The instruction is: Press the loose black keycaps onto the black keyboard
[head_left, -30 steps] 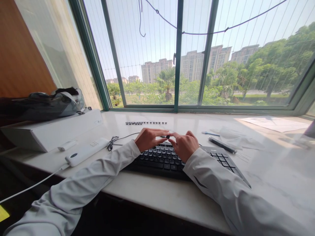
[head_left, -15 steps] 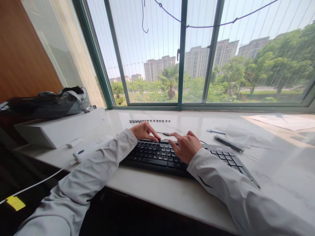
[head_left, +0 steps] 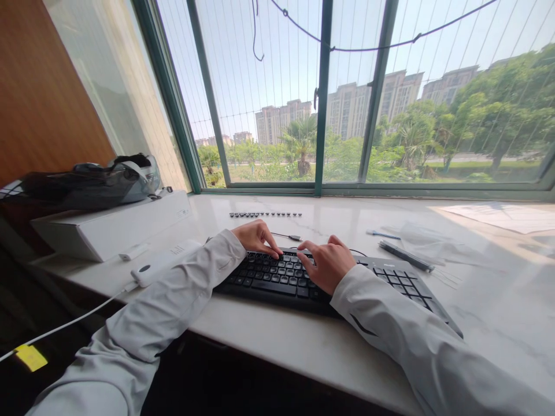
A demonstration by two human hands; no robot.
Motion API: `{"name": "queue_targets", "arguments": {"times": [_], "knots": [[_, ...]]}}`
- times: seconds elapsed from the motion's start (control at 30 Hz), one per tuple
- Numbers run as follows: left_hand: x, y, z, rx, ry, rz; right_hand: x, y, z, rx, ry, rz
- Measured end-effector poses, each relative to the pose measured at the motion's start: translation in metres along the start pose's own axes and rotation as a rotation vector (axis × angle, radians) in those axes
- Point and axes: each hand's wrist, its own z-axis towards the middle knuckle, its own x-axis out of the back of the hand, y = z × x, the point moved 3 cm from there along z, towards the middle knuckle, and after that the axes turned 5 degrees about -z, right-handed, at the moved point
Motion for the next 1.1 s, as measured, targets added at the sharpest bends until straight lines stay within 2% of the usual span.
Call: {"name": "queue_targets", "arguments": {"times": [0.77, 0.9, 1.1], "knots": [[-0.001, 0.004, -0.001, -0.010, -0.003, -0.025, -0.002, -0.005, -0.002, 0.059, -0.034, -0.001], [-0.001, 0.006, 0.000, 0.031, -0.008, -0.061, 0.001, -0.011, -0.005, 0.133, -0.043, 0.023], [-0.004, 0.002, 0.003, 0.147, -0.017, -0.237, 0.006, -0.020, 0.001, 0.294, -0.043, -0.012]]}}
